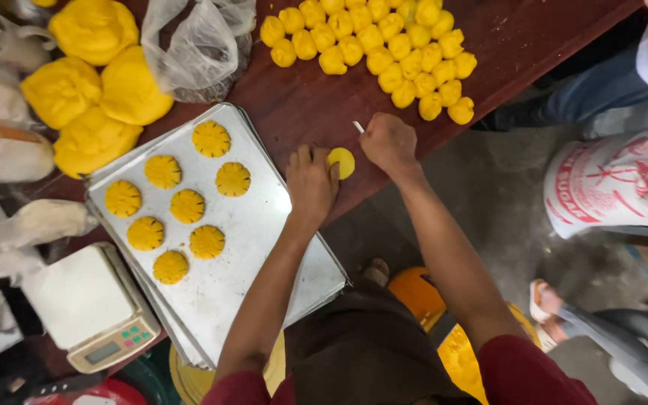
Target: Shaping small yellow dough balls into decorative patterns using a tool and coating them in yellow powder.
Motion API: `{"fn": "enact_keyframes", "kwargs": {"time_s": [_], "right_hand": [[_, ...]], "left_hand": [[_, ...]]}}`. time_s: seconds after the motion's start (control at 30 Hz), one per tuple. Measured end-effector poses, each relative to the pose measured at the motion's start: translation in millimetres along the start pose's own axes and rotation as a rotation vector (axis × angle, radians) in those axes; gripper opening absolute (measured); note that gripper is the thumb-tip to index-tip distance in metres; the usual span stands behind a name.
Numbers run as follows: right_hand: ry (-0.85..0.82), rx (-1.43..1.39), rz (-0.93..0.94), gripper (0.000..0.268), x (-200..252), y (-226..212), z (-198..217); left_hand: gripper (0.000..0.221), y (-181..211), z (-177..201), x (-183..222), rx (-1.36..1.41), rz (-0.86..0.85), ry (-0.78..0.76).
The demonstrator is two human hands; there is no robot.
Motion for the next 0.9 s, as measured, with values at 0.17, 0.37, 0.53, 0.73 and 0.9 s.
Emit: {"fn": "enact_keyframes", "kwargs": {"time_s": [0.17,0.37,0.53,0.73,0.9], "right_hand": [[0.150,-0.038,0.054,0.018,19,-5,8],[0.264,-0.311,0.032,0.035,48,24,-3],[0.025,-1.030,-0.274,0.007,146,66,-7],[-0.054,-1.354,-0.674,0.012,305,108,-21],[-0.045,-1.593,-0.745,0.015,337,120,-8]], "left_hand": [[0.025,-3,-17,10,0.279,0.003,0.064],[0.022,3,-23,17,0.322,0.061,0.059],[0.020,10,-26,35,0.644,0.091,0.047],[0.032,89,-22,59,1.612,0.901,-0.166],[0.044,136,-42,86,1.465,0.845,-0.292]]}}
Point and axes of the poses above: each hand's wrist, its own x-axis away from the middle knuckle, its own z-axis out of the back of the hand, y = z × x, the point moved 1 cm from there along -x, towards the middle knuckle, and after that the axes turned 15 degrees about x, right-handed, at the moved point
